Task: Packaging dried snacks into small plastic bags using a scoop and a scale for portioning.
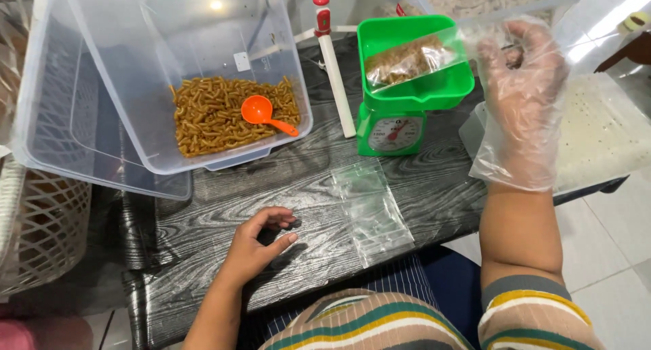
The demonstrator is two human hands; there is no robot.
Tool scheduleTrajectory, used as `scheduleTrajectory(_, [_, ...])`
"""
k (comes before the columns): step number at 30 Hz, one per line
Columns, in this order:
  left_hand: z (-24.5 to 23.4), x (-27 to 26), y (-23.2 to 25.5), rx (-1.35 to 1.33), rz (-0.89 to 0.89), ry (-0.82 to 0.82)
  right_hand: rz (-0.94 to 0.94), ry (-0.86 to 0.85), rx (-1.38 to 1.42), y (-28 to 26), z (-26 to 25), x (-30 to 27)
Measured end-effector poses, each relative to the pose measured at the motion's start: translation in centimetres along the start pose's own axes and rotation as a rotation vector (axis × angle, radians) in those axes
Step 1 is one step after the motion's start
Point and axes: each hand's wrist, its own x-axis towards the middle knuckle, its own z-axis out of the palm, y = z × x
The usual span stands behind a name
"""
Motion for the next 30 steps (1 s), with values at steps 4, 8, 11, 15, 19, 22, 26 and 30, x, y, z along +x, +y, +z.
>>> scheduleTrajectory(4, [0.1, 0.2, -0.1, 0.004, -0.006, 0.002, 0.011, 0.013, 0.081, -1.4, -1.1, -0.9])
scheduleTrajectory(8, [0.2, 0.2, 0.1, 0.016, -0.033, 0.002, 0.100, 0.021, 0.185, 0.7, -1.0, -2.5])
scheduleTrajectory(11, [0.3, 0.3, -0.3, 0.016, -0.037, 0.012, 0.207, 0.029, 0.315, -0.3, -0.7, -2.3])
scheduleTrajectory(15, [0.4, 0.4, -0.4, 0.012, -0.053, 0.016, 0.377, -0.036, 0.437, -3.6, -1.7, -1.2])
scheduleTrajectory(19, [0.5, 0.4, -1.2, -0.004, -0.011, 0.029, 0.400, -0.125, 0.527, -3.2, -1.9, -0.4])
scheduleTrajectory(22, [0.5, 0.5, -2.4, -0.010, 0.025, 0.048, 0.408, -0.176, 0.574, -1.6, -1.4, 0.3])
scheduleTrajectory(26, [0.4, 0.7, -2.0, -0.043, 0.012, 0.050, 0.564, -0.276, 0.552, -1.2, -1.0, 1.9])
scheduleTrajectory(30, [0.3, 0.6, -1.2, -0.047, -0.020, 0.064, 0.519, -0.318, 0.490, -1.2, -0.6, 3.6])
